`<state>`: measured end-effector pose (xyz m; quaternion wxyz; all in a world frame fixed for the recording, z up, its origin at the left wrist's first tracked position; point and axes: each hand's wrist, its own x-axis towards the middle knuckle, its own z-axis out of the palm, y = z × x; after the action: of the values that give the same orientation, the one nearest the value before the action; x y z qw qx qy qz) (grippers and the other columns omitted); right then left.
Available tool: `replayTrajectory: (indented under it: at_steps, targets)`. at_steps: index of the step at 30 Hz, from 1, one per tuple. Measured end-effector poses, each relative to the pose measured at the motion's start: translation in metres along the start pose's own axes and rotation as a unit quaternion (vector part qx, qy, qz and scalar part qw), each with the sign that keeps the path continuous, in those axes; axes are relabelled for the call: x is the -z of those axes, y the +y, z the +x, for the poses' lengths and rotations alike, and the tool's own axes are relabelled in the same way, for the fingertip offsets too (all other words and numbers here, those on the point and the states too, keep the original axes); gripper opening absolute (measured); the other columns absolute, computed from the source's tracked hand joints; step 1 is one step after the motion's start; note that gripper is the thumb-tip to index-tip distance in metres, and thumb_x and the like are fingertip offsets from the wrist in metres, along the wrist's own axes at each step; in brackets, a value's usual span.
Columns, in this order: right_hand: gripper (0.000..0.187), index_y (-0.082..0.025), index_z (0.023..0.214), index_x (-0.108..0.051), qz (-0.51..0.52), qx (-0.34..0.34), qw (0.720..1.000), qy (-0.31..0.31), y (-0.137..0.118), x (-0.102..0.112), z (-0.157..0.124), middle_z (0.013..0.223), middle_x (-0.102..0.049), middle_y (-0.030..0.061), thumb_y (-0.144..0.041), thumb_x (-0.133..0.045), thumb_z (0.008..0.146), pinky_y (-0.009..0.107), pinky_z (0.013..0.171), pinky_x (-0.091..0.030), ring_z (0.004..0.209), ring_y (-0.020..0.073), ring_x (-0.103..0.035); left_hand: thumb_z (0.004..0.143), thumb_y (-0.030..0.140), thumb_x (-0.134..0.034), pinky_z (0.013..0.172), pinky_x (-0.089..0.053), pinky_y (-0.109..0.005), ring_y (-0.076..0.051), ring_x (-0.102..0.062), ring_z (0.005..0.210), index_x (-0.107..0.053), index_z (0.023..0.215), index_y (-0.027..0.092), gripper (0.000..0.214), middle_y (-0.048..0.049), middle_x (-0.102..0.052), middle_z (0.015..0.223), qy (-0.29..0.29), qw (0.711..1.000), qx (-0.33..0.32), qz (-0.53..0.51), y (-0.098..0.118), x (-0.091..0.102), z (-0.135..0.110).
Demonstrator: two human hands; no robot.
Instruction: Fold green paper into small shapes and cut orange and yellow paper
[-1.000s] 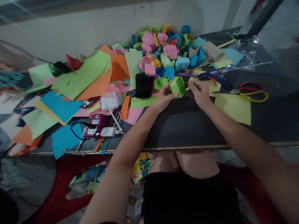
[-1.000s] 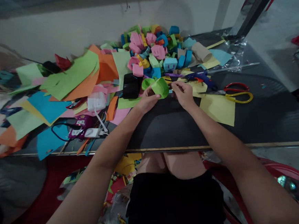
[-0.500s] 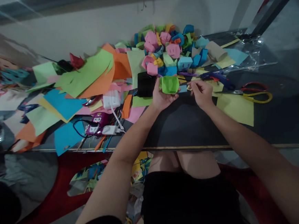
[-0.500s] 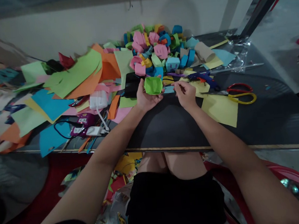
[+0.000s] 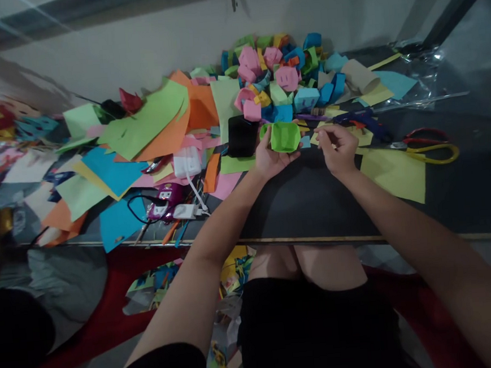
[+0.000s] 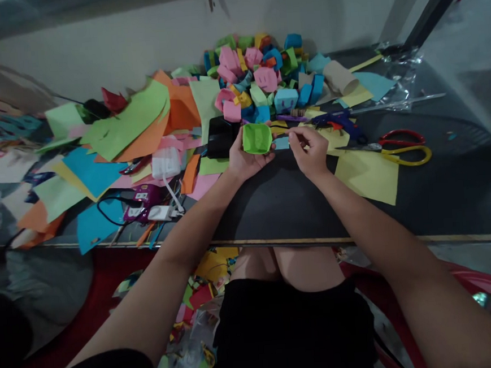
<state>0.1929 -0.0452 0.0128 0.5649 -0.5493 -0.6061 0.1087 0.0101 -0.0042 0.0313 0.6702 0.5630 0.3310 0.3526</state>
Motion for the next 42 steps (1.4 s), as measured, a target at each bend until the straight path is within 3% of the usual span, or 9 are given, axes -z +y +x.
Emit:
replayTrajectory:
  at_steps: [6, 9, 12, 17, 21, 31, 38, 42]
  targets:
    - [0.037, -0.024, 0.099, -0.075, -0.036, 0.014, 0.999, -0.022, -0.006, 0.005, -0.001, 0.088, -0.07, 0.0072, -0.052, -0.05, 0.098, 0.036, 0.07, -0.054, 0.072, 0.0195, -0.063, 0.099, 0.073, -0.022, 0.103, -0.055, -0.048, -0.032, -0.062, 0.132, -0.048, 0.154, 0.025, 0.078, -0.0104, -0.067, 0.14, 0.012, 0.999, 0.029, -0.018, -0.003, 0.0, 0.001]
    - [0.036, -0.026, 0.106, -0.077, -0.082, 0.056, 0.994, -0.051, -0.01, 0.008, 0.0, 0.097, -0.069, 0.0091, -0.05, -0.052, 0.097, 0.042, 0.081, -0.055, 0.087, 0.0241, -0.066, 0.101, 0.072, -0.016, 0.103, -0.056, -0.047, -0.03, -0.062, 0.132, -0.051, 0.153, 0.025, 0.078, -0.01, -0.068, 0.139, 0.012, 0.999, 0.029, -0.024, -0.007, -0.002, 0.004]
    - [0.035, -0.028, 0.111, -0.078, -0.145, 0.105, 0.978, -0.103, -0.016, 0.006, -0.001, 0.115, -0.067, 0.0106, -0.052, -0.059, 0.094, 0.049, 0.096, -0.05, 0.11, 0.03, -0.063, 0.104, 0.066, -0.012, 0.105, -0.055, -0.044, -0.027, -0.061, 0.133, -0.054, 0.149, 0.026, 0.074, -0.0078, -0.072, 0.133, 0.021, 0.999, 0.032, -0.027, -0.012, -0.005, 0.009]
    - [0.037, -0.025, 0.103, -0.08, -0.196, 0.12, 0.961, -0.156, -0.024, -0.004, -0.006, 0.13, -0.062, 0.013, -0.054, -0.059, 0.095, 0.056, 0.106, -0.04, 0.12, 0.0344, -0.058, 0.108, 0.057, -0.012, 0.111, -0.051, -0.044, -0.025, -0.059, 0.135, -0.055, 0.147, 0.022, 0.067, -0.0074, -0.073, 0.128, 0.035, 0.998, 0.012, -0.053, -0.02, -0.012, 0.014]
    - [0.033, -0.027, 0.103, -0.079, -0.2, 0.117, 0.961, -0.154, -0.027, -0.006, -0.009, 0.137, -0.059, 0.0116, -0.052, -0.059, 0.096, 0.058, 0.107, -0.037, 0.128, 0.0375, -0.053, 0.107, 0.06, -0.019, 0.113, -0.049, -0.045, -0.026, -0.058, 0.136, -0.054, 0.146, 0.022, 0.065, -0.0092, -0.069, 0.135, 0.014, 0.999, -0.019, -0.049, -0.024, -0.013, 0.013]
    - [0.023, -0.024, 0.093, -0.073, -0.197, 0.111, 0.965, -0.136, -0.027, -0.006, -0.011, 0.14, -0.058, 0.0115, -0.039, -0.055, 0.094, 0.058, 0.109, -0.033, 0.128, 0.0375, -0.053, 0.102, 0.073, -0.024, 0.113, -0.05, -0.047, -0.028, -0.06, 0.134, -0.054, 0.145, 0.025, 0.071, -0.0088, -0.068, 0.135, 0.015, 0.999, 0.005, -0.031, -0.032, -0.011, 0.013]
    - [0.022, -0.023, 0.091, -0.072, -0.187, 0.112, 0.966, -0.136, -0.028, -0.004, -0.01, 0.138, -0.059, 0.0121, -0.037, -0.055, 0.094, 0.055, 0.11, -0.035, 0.126, 0.0352, -0.055, 0.106, 0.064, -0.025, 0.113, -0.05, -0.048, -0.028, -0.06, 0.134, -0.058, 0.141, 0.023, 0.062, -0.008, -0.072, 0.127, 0.03, 0.998, 0.008, -0.062, -0.03, -0.011, 0.015]
    - [0.021, -0.024, 0.091, -0.072, -0.178, 0.115, 0.969, -0.13, -0.025, -0.005, -0.009, 0.138, -0.059, 0.0123, -0.038, -0.056, 0.093, 0.054, 0.11, -0.037, 0.127, 0.0354, -0.055, 0.105, 0.068, -0.025, 0.114, -0.05, -0.047, -0.028, -0.06, 0.134, -0.058, 0.141, 0.025, 0.065, -0.0078, -0.07, 0.131, 0.023, 0.998, 0.014, -0.06, -0.031, -0.011, 0.015]
